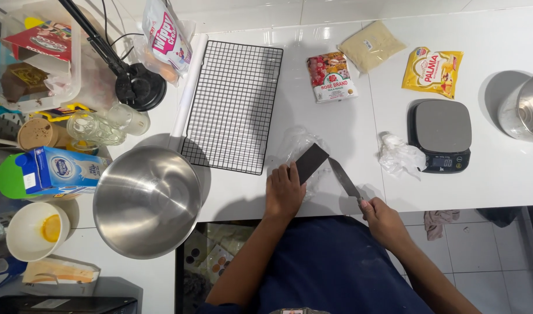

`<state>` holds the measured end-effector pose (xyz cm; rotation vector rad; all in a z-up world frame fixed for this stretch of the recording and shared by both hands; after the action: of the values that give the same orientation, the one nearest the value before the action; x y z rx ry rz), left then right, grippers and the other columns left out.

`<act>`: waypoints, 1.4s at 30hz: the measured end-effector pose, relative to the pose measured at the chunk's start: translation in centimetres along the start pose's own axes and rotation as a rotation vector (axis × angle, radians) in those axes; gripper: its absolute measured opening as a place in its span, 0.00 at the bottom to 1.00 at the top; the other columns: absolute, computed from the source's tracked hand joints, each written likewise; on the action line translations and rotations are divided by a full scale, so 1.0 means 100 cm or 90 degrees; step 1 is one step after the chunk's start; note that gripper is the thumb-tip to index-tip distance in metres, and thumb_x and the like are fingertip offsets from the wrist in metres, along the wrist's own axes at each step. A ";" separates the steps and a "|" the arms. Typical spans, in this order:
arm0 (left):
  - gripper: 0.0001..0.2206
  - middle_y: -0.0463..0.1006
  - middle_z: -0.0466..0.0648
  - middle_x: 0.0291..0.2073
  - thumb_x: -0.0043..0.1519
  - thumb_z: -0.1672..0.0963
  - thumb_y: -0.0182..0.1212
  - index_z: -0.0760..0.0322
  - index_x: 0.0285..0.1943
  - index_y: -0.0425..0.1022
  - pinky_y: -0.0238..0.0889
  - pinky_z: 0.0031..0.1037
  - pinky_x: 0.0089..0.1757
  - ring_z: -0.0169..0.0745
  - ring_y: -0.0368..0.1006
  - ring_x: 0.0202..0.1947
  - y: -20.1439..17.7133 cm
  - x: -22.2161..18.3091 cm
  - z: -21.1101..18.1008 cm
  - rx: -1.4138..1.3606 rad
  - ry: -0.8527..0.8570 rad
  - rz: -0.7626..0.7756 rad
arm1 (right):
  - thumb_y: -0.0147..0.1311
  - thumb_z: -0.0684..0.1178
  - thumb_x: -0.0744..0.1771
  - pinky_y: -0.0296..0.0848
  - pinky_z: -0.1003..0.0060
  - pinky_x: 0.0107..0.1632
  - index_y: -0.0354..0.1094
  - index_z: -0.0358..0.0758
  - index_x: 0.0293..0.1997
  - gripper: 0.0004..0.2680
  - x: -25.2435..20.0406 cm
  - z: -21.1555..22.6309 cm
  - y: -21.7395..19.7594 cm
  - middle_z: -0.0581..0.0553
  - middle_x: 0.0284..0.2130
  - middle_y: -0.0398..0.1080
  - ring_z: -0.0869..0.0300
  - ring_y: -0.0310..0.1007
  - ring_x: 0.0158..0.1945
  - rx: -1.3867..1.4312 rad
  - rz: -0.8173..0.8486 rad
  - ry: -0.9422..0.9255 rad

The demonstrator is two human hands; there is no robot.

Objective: Chopping a chocolate bar into small pieces with a knife and opening a packet of whipped cream powder.

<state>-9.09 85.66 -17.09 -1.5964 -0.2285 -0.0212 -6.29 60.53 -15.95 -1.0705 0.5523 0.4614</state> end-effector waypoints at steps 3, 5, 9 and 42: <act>0.32 0.70 0.57 0.45 0.59 0.47 0.65 0.73 0.65 0.67 0.67 0.36 0.39 0.51 0.72 0.42 0.009 0.000 0.005 -0.062 -0.012 0.000 | 0.34 0.66 0.74 0.77 0.49 0.44 0.73 0.38 0.44 0.23 0.000 -0.001 -0.001 0.37 0.34 0.81 0.45 0.82 0.42 0.023 -0.009 0.001; 0.31 0.71 0.57 0.46 0.59 0.47 0.64 0.73 0.65 0.67 0.67 0.35 0.40 0.50 0.72 0.43 0.013 -0.001 0.007 -0.061 -0.014 0.034 | 0.34 0.67 0.74 0.76 0.49 0.43 0.72 0.36 0.46 0.23 0.004 -0.014 0.002 0.36 0.32 0.80 0.44 0.81 0.40 0.048 -0.014 0.003; 0.31 0.71 0.60 0.49 0.61 0.47 0.63 0.73 0.67 0.65 0.68 0.39 0.42 0.57 0.73 0.47 0.012 0.002 0.013 -0.130 -0.019 0.077 | 0.34 0.68 0.73 0.77 0.47 0.42 0.71 0.36 0.48 0.23 0.005 -0.002 -0.001 0.30 0.32 0.79 0.41 0.82 0.40 0.019 -0.024 -0.030; 0.30 0.53 0.56 0.78 0.72 0.44 0.36 0.57 0.80 0.52 0.35 0.53 0.71 0.56 0.41 0.80 0.047 0.178 -0.024 -0.342 0.047 0.230 | 0.36 0.56 0.72 0.82 0.53 0.36 0.66 0.35 0.43 0.15 0.052 0.125 -0.043 0.30 0.30 0.76 0.41 0.83 0.37 -0.377 0.154 -0.186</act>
<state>9.35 85.58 -18.86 -2.1482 0.1401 0.1489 2.71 70.59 -11.64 -1.4706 0.2853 1.0188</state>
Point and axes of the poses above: each hand's wrist, its own x-axis towards the middle knuckle, its own y-axis out of the palm, z = x × y, the point moved 7 cm from there along x, towards the middle knuckle
